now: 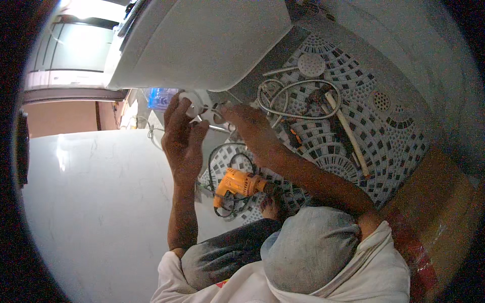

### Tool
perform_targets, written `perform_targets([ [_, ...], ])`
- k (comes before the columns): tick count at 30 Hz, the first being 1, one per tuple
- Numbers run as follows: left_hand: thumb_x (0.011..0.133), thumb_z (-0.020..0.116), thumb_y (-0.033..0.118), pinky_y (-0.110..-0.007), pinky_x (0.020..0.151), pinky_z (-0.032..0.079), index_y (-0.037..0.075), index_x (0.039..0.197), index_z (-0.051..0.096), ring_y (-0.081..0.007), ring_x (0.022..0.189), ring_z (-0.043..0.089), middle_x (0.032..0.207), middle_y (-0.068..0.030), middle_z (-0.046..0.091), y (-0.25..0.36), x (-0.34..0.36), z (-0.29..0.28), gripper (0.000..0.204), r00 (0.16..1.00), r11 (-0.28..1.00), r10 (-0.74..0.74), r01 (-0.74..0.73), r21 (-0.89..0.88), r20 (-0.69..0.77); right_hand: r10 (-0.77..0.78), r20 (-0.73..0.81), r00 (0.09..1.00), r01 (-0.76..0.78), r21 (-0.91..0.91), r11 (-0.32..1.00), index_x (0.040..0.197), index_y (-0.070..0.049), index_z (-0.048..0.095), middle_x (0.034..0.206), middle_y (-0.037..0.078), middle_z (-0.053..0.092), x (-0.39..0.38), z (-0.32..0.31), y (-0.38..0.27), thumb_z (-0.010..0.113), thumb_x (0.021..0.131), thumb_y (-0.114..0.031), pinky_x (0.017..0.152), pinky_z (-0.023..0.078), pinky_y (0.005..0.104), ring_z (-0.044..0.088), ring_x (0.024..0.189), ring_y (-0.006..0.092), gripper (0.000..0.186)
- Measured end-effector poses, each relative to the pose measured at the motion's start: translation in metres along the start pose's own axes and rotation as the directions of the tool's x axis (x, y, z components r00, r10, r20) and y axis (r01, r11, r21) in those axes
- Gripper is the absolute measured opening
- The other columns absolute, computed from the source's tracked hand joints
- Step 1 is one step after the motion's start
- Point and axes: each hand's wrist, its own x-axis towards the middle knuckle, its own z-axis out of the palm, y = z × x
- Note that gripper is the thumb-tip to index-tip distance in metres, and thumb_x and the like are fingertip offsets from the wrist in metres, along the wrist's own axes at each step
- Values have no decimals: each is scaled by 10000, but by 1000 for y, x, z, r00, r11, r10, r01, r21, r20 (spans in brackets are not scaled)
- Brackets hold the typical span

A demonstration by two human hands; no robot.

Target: Preparing a faucet for installation by wrapping plumber's tape around the threaded connector.

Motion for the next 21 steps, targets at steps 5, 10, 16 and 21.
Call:
perform_targets([
  [5, 955, 542, 291, -369, 801, 516, -54, 1128, 642, -253, 1085, 584, 1294, -225, 537, 5, -4, -10, 399, 974, 971, -226, 228, 68, -32, -151, -117, 982, 97, -377, 921, 1178, -48, 562, 1100, 152, 590, 5, -10, 12, 572, 896, -91, 777, 502, 390, 609, 967, 300, 286],
  [10, 994, 461, 394, -264, 650, 397, -11, 1148, 663, -119, 729, 547, 988, -95, 678, -12, -8, -22, 478, 856, 852, -512, 497, 164, 68, -358, -139, 924, 266, -438, 858, 1028, -8, 623, 930, 170, 642, 8, -15, 2, 589, 906, -163, 740, 491, 374, 622, 782, 306, 200],
  [16, 1001, 456, 431, -241, 645, 380, 26, 1142, 680, -79, 706, 464, 949, -19, 664, -20, -4, -18, 484, 854, 863, -504, 504, 37, 125, -187, -90, 978, 138, -388, 911, 933, -4, 658, 845, 163, 660, -1, 0, -29, 625, 898, -303, 783, 483, 415, 610, 831, 315, 303],
  [21, 970, 557, 359, -262, 684, 433, -17, 1075, 687, -88, 821, 520, 1038, -77, 651, -16, 2, -12, 412, 932, 932, -361, 362, 29, -41, -226, -100, 969, 126, -586, 800, 972, -22, 667, 867, 184, 653, -10, 16, -13, 660, 852, -415, 813, 459, 474, 596, 893, 343, 411],
])
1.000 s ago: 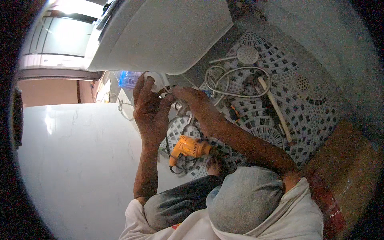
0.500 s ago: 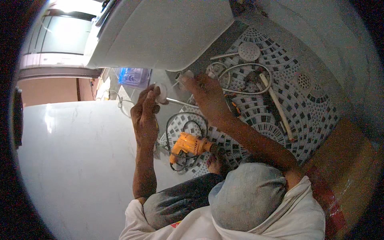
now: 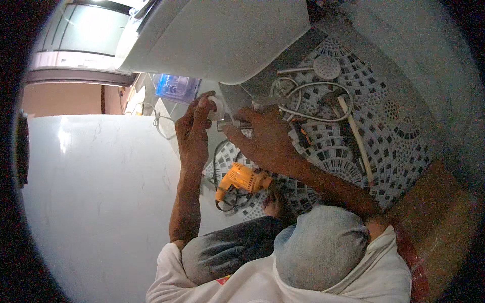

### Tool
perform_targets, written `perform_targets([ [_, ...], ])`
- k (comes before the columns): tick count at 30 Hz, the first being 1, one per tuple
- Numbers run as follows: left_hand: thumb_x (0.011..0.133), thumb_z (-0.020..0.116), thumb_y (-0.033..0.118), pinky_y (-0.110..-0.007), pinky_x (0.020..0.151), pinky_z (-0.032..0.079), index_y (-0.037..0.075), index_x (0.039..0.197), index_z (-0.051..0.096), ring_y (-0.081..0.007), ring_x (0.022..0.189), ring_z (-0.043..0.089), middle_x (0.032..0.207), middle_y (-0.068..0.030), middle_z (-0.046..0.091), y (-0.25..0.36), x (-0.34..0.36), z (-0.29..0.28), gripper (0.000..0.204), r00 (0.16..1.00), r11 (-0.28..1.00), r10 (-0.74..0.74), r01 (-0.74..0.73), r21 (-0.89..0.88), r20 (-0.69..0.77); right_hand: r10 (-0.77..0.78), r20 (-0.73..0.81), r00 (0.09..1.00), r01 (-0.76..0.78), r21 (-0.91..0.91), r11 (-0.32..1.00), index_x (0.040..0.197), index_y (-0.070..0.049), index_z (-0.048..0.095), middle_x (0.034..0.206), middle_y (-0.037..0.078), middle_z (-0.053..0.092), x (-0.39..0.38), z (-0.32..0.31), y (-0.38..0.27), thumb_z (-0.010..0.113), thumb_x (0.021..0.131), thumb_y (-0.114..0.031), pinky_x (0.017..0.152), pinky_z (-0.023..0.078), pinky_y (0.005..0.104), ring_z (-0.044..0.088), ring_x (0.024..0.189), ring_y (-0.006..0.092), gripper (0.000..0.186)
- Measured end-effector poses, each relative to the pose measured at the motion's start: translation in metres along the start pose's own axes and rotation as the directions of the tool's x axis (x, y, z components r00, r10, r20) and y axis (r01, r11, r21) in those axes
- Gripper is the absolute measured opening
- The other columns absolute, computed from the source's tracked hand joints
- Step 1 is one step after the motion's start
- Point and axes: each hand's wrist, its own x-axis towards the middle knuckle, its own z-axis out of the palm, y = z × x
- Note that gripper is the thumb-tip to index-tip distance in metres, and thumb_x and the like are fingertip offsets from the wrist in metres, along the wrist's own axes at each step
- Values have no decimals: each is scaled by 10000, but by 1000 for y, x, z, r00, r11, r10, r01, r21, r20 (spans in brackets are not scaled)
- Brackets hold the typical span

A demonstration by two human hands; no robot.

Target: Preparing a faucet for installation by wrapping plumber's tape around the threaded connector.

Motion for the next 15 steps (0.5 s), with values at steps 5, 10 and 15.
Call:
perform_targets([
  [5, 893, 701, 229, -320, 842, 489, -57, 985, 700, -182, 1053, 594, 1229, -173, 596, 14, -8, 14, 301, 987, 979, 135, -147, -144, -89, 24, -10, 1000, -24, 2, 1000, 1000, -28, 664, 928, 217, 636, 1, 3, 0, 660, 843, -446, 824, 445, 504, 588, 907, 358, 446],
  [10, 845, 714, 119, -338, 899, 473, -41, 951, 695, -257, 1214, 522, 1364, -180, 499, 10, -6, 15, 193, 998, 926, 55, -60, -373, -26, -82, -35, 996, 76, -146, 986, 1061, -25, 665, 1035, 185, 643, -2, 4, -4, 695, 829, -286, 890, 427, 471, 543, 1048, 341, 351],
  [15, 838, 680, 55, -373, 994, 434, -24, 1043, 663, -259, 1281, 461, 1410, -172, 455, 11, -13, 14, 220, 997, 833, 19, 25, -552, 73, -42, -17, 999, 39, -137, 990, 1084, -41, 658, 1039, 166, 646, 0, 1, 4, 695, 832, -283, 880, 420, 487, 534, 1036, 345, 352],
])
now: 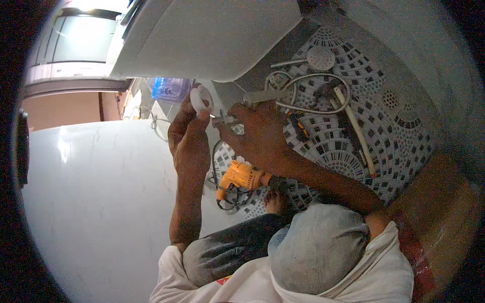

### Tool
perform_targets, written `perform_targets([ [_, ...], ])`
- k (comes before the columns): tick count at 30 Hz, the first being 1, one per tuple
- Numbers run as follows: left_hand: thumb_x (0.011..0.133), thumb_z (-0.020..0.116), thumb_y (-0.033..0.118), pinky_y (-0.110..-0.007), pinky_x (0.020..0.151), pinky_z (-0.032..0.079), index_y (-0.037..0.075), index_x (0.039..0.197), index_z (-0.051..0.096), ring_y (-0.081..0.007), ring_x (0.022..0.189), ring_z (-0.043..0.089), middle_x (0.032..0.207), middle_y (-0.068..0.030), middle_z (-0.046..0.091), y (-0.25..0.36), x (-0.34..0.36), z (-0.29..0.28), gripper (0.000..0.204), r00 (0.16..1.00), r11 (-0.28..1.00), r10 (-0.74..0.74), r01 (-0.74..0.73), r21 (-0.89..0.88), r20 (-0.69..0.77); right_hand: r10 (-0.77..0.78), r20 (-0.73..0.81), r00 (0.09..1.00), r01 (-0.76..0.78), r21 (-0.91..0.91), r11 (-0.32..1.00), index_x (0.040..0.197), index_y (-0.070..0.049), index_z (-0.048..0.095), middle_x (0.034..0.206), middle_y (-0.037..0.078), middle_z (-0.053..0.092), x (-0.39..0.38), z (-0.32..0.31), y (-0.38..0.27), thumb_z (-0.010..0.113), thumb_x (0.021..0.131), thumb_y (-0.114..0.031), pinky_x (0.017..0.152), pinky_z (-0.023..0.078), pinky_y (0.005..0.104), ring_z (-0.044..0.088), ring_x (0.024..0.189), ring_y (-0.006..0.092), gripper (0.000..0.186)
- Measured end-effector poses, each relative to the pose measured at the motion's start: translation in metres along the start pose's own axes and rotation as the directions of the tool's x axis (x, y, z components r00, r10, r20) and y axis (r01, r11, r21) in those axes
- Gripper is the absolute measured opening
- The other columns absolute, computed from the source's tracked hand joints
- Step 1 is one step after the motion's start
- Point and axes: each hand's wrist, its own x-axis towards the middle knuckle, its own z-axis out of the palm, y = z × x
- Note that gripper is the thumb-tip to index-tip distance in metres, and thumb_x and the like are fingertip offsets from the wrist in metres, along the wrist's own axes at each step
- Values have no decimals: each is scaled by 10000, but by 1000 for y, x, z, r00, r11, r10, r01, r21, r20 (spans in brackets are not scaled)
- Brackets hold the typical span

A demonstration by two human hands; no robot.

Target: Preparing a faucet for installation by wrapping plumber's tape around the threaded connector.

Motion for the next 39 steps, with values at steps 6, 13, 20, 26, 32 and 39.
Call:
perform_targets([
  [6, 854, 635, 82, -323, 993, 411, 10, 1342, 520, -164, 1129, 541, 1234, -88, 588, 1, -24, 14, 507, 994, 987, -72, 59, 149, 84, 19, -159, 987, -16, 26, 1000, 1005, -25, 641, 882, 215, 643, 6, -4, 19, 677, 835, -379, 799, 461, 508, 603, 889, 387, 395],
  [13, 830, 579, 21, -321, 929, 446, 40, 1107, 613, -177, 1103, 553, 1162, -71, 596, -7, -21, -11, 280, 935, 935, -329, 303, 182, 131, 188, -130, 974, -183, 49, 982, 1087, -16, 641, 965, 202, 621, 11, -12, 18, 627, 873, -408, 886, 408, 465, 512, 1027, 341, 446],
  [20, 924, 560, 220, -315, 848, 488, -26, 1120, 612, -169, 938, 630, 1005, -97, 656, -13, -15, -20, 320, 881, 932, -350, 360, 28, 317, 146, -73, 987, -132, 163, 978, 968, -8, 667, 907, 165, 636, 16, -11, 27, 585, 901, -430, 863, 419, 429, 565, 903, 287, 435],
  [26, 898, 522, 325, -309, 868, 439, -26, 1075, 623, -148, 922, 579, 952, -63, 636, -4, -13, -12, 405, 922, 841, -335, 200, 503, 194, 201, 25, 979, -195, 384, 902, 993, -6, 666, 921, 208, 674, 17, -20, 18, 587, 910, -413, 842, 454, 479, 613, 889, 390, 423],
  [32, 980, 440, 482, -299, 798, 455, -17, 1081, 649, -142, 835, 581, 915, -59, 644, -24, 0, -34, 551, 986, 750, -146, 55, 659, 83, -47, -150, 988, 44, -22, 999, 1018, -12, 670, 834, 176, 692, 8, -11, 5, 623, 893, -397, 718, 514, 424, 687, 773, 304, 408],
  [39, 968, 534, 355, -302, 816, 472, -24, 1028, 686, -172, 919, 623, 909, -80, 676, -8, 13, -25, 412, 986, 877, -167, 141, 459, 17, -76, 217, 973, 49, 126, 991, 1114, -8, 625, 1019, 208, 652, 0, -17, -13, 703, 827, -389, 802, 494, 473, 650, 909, 368, 483],
])
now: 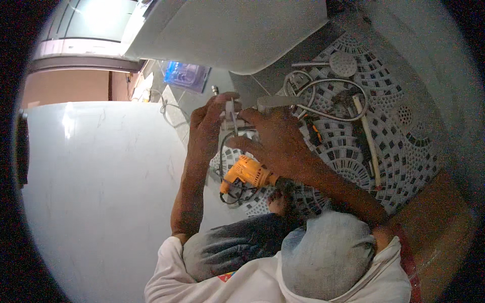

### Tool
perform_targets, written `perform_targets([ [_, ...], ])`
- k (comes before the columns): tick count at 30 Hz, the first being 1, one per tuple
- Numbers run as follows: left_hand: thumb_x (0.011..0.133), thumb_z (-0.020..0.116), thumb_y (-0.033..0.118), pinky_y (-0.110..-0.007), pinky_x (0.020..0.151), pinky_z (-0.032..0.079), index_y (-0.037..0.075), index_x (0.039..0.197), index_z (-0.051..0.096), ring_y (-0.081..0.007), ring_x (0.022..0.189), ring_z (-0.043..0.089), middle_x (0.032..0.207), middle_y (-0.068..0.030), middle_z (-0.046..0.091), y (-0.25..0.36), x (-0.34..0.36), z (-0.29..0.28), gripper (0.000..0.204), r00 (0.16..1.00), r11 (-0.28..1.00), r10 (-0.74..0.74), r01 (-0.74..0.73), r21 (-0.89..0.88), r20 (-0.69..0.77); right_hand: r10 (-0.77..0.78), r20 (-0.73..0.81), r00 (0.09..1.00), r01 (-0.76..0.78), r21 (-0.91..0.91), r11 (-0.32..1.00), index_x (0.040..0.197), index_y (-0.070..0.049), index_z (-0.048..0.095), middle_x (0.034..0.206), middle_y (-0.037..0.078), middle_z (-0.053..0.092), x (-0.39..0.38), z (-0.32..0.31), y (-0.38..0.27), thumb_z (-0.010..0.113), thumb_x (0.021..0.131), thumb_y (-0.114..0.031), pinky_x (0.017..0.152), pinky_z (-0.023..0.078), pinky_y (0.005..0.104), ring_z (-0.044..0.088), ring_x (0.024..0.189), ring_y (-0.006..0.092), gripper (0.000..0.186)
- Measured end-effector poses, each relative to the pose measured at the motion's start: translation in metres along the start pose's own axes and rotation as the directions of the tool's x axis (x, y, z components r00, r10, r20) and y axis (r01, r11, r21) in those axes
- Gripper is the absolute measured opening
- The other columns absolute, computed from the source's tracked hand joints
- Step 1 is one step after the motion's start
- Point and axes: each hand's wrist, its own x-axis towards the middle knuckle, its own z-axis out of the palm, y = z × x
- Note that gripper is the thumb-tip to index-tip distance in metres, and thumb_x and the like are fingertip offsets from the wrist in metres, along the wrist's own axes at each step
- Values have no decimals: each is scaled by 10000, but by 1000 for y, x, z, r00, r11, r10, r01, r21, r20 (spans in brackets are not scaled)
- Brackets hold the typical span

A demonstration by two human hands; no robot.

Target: Preparing a faucet for installation by wrapping plumber's tape around the threaded connector.

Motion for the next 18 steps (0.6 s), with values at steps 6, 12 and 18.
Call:
perform_targets([
  [6, 882, 666, 250, -323, 789, 501, -62, 922, 686, -204, 1020, 611, 1193, -144, 612, -3, -1, -7, 315, 998, 999, 52, -52, -4, -28, -127, 62, 990, 131, -65, 989, 1218, -29, 543, 963, 224, 634, -1, 20, 19, 675, 829, -189, 799, 485, 509, 635, 897, 401, 441],
  [12, 851, 680, 224, -365, 856, 531, -3, 948, 710, -278, 1148, 580, 1380, -175, 480, 27, -13, -1, 249, 995, 994, 101, -101, -35, -7, 99, 155, 983, -113, 84, 990, 1155, -25, 543, 885, 237, 623, 5, 3, 8, 613, 854, -94, 772, 489, 508, 627, 860, 417, 317],
  [18, 782, 676, 148, -425, 1022, 423, 40, 1009, 712, -304, 1337, 405, 1425, -170, 423, 26, -40, -8, 255, 980, 985, 143, -128, -115, 136, -19, -140, 990, 21, 14, 1000, 1178, -18, 561, 938, 209, 646, 7, -5, 27, 643, 864, -125, 742, 534, 415, 653, 870, 330, 341],
])
